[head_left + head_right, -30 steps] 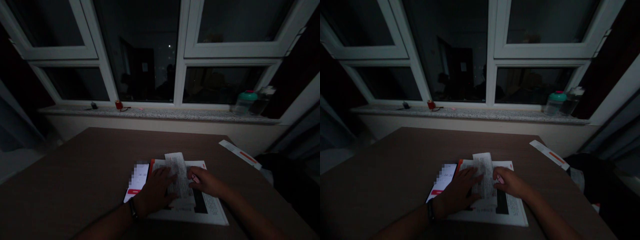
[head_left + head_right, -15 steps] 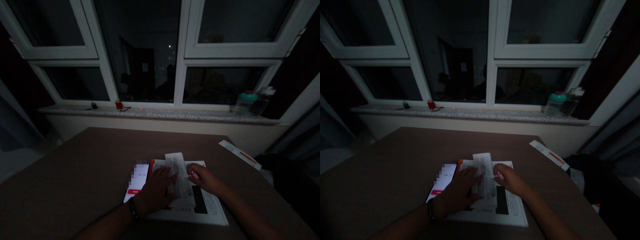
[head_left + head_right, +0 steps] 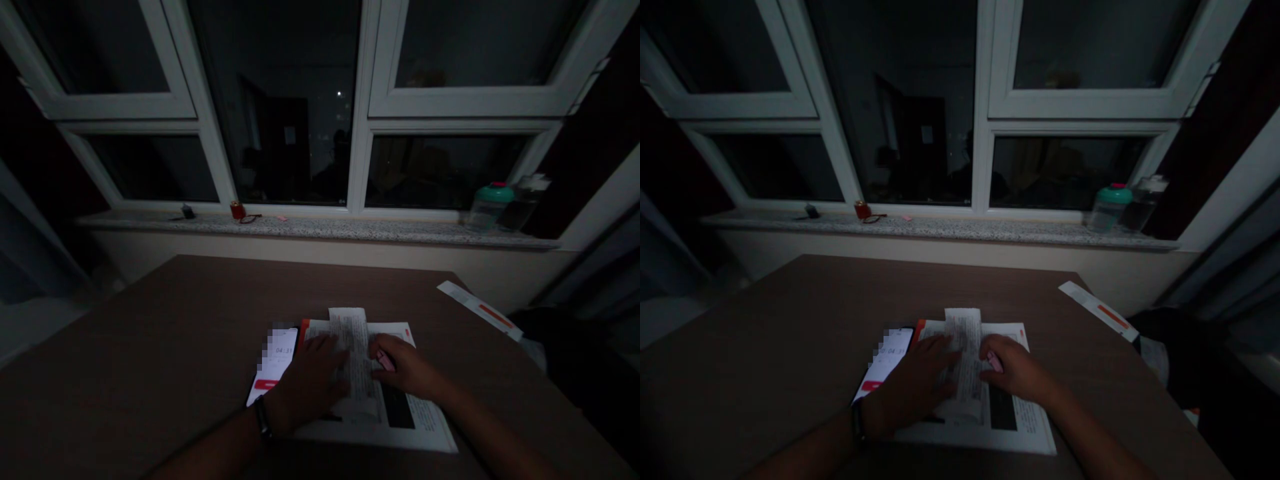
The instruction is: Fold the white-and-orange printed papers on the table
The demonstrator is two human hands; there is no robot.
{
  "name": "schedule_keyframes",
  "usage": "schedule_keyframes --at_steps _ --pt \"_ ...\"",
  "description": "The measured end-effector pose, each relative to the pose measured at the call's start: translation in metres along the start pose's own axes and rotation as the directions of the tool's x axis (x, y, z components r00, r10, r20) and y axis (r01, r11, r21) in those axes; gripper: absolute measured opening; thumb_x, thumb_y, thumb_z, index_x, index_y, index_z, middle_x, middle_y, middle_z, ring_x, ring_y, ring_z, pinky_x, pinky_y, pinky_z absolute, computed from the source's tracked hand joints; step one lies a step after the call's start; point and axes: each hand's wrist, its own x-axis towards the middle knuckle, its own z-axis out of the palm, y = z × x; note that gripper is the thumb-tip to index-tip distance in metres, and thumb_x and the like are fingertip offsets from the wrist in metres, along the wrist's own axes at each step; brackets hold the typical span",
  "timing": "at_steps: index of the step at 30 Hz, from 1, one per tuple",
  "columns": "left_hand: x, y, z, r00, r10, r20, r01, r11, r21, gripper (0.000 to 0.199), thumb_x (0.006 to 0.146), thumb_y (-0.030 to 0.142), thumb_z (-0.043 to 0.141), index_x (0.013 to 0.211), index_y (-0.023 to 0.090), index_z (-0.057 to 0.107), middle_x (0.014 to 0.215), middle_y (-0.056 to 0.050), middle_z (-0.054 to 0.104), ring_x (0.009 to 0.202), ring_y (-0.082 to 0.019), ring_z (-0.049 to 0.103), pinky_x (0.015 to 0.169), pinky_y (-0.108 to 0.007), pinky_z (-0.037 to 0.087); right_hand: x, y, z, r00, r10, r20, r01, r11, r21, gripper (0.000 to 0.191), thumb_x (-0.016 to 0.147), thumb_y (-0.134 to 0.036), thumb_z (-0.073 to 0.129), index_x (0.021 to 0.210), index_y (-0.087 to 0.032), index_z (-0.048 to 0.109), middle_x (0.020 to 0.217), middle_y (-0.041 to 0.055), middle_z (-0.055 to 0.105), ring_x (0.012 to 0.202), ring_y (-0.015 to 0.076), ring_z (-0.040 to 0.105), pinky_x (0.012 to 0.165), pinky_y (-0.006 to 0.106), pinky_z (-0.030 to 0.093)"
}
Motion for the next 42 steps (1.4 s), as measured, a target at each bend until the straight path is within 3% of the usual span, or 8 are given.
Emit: schedule_keyframes --at_steps 6,11,15,18,24,27,37,42 --pt "0.0 0.001 -0.003 0.998 0.036 -0.06 -0.037 0.999 -0.009 0.045 0.083 0.026 0.07 0.125 0.021 0.056 0.135 -0.011 0.049 0.127 -0.031 0.043 0.107 -0.05 0.036 0.003 -0.005 0.01 0.997 0.048 -0.061 -0.049 0.999 -0.016 0.021 0.077 -0.023 0.071 0.09 -0.024 0.055 0.087 -0.0015 0.06 0.083 0.0188 0.056 0.073 0.027 0.04" --pt "0.002 0.002 0.001 0.987 0.161 0.0 -0.161 0.987 -0.017 0.053 0.086 0.015 0.063 0.135 0.027 0.049 0.142 -0.006 0.046 0.13 -0.028 0.041 0.109 -0.047 0.036 0.004 -0.008 0.01 0.992 0.076 -0.102 -0.074 0.997 0.021 0.022 0.078 -0.022 0.069 0.095 -0.024 0.056 0.095 0.0009 0.062 0.088 0.0197 0.058 0.076 0.028 0.043" --pt "0.002 0.006 0.003 0.975 0.223 0.007 -0.223 0.975 -0.001 0.057 0.088 0.008 0.055 0.139 0.03 0.045 0.144 -0.004 0.045 0.134 -0.026 0.039 0.11 -0.043 0.037 0.006 -0.008 0.009 0.989 0.036 -0.144 -0.022 0.995 0.094 0.018 0.09 -0.026 0.056 0.108 -0.024 0.058 0.1 0.0031 0.064 0.09 0.0195 0.06 0.08 0.029 0.045" --pt "0.0 0.007 0.003 0.977 0.214 -0.008 -0.214 0.977 0.007 0.053 0.09 0.011 0.054 0.139 0.028 0.045 0.145 -0.005 0.046 0.134 -0.026 0.04 0.11 -0.044 0.037 0.006 -0.008 0.009 0.986 0.052 -0.156 -0.029 0.989 0.142 0.018 0.095 -0.028 0.048 0.109 -0.024 0.058 0.094 0.002 0.066 0.085 0.0187 0.062 0.077 0.028 0.045" --pt "0.0 0.003 0.006 0.979 0.204 -0.019 -0.203 0.979 0.019 0.051 0.096 0.02 0.053 0.144 0.028 0.04 0.15 -0.006 0.041 0.138 -0.026 0.036 0.112 -0.045 0.034 0.009 -0.008 0.015 0.969 0.131 -0.209 -0.099 0.983 0.157 0.018 0.087 -0.026 0.058 0.105 -0.024 0.056 0.088 0.0008 0.067 0.081 0.0191 0.063 0.074 0.029 0.046" --pt "0.001 0.001 0.007 0.979 0.204 -0.02 -0.204 0.979 0.017 0.049 0.096 0.022 0.053 0.144 0.028 0.04 0.149 -0.007 0.041 0.137 -0.027 0.037 0.111 -0.046 0.035 0.01 -0.005 0.018 0.97 0.144 -0.197 -0.113 0.981 0.16 0.027 0.087 -0.027 0.058 0.114 -0.025 0.054 0.088 0.0009 0.067 0.08 0.0192 0.063 0.072 0.029 0.046" --pt "0.001 0.002 0.006 0.98 0.197 -0.009 -0.197 0.98 0.005 0.054 0.095 0.022 0.056 0.145 0.03 0.039 0.15 -0.005 0.041 0.137 -0.027 0.037 0.11 -0.046 0.035 0.011 -0.007 0.017 0.966 0.177 -0.188 -0.152 0.979 0.138 0.024 0.085 -0.028 0.061 0.107 -0.024 0.054 0.076 -0.0018 0.063 0.069 0.0182 0.06 0.063 0.027 0.043" --pt "0.001 0.001 0.004 0.979 0.205 0.0 -0.205 0.979 0.012 0.051 0.096 0.023 0.053 0.145 0.029 0.038 0.149 -0.007 0.042 0.138 -0.028 0.036 0.111 -0.046 0.034 0.013 -0.003 0.022 0.969 0.178 -0.172 -0.154 0.978 0.14 0.034 0.083 -0.027 0.062 0.114 -0.025 0.049 0.078 -0.002 0.064 0.069 0.0186 0.061 0.063 0.028 0.044"
